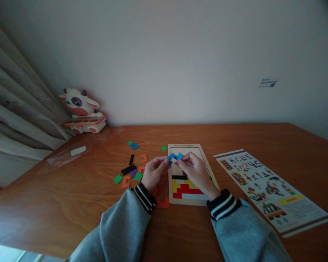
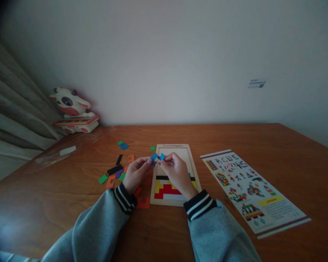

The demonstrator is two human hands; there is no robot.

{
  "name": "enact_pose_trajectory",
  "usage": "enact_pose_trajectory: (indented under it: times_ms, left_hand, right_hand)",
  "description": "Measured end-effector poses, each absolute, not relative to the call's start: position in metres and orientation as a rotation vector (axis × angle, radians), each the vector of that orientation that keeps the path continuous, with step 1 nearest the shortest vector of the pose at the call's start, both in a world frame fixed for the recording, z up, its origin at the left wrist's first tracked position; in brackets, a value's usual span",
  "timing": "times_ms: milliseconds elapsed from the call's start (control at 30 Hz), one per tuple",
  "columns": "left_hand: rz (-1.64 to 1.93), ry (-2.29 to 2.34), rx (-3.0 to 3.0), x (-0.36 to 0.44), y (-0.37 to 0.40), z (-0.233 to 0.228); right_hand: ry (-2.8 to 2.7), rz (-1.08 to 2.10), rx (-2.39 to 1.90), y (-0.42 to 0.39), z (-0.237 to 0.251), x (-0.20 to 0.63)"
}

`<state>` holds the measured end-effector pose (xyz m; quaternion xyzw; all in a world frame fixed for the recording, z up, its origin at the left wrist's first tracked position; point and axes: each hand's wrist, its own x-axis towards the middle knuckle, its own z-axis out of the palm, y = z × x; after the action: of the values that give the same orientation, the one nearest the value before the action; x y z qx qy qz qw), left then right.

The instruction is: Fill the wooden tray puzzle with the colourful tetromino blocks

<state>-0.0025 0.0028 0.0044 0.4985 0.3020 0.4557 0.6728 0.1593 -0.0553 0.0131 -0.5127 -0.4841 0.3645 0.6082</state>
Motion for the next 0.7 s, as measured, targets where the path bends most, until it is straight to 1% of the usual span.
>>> enact_pose_trajectory:
  times_ms: [100, 200, 300, 400, 600, 700]
  left_hand:
    - [1.015, 0.632, 1.087, -0.003, 0.0, 0.006]
    - [0.951, 0.584, 1.093, -0.004, -0.003, 0.009]
    - [0.915, 0.568, 1.12, -0.005, -0.004, 0.011]
    - [0.908, 0.567, 1.133, -0.006, -0.004, 0.012]
    - [0.891, 0.611, 1.23, -0.006, 0.002, 0.006]
    - [0.956, 0.717, 1.437, -0.009, 0.005, 0.004]
  right_hand:
    - [-1.238, 0.67, -1.277, -0.057, 0.013, 0.163]
    - [-1.525, 0.372, -1.376, -0.06, 0.015, 0.165]
    - [-1.709, 0.208, -1.341, -0.063, 0.018, 0.165]
    - [-1.691, 0.319, -1.297, -0.063, 0.02, 0.166]
    - [-1.351, 0.804, -1.256, -0.057, 0.016, 0.178]
    - [-1.307, 0.82, -1.316, -0.055, 0.01, 0.183]
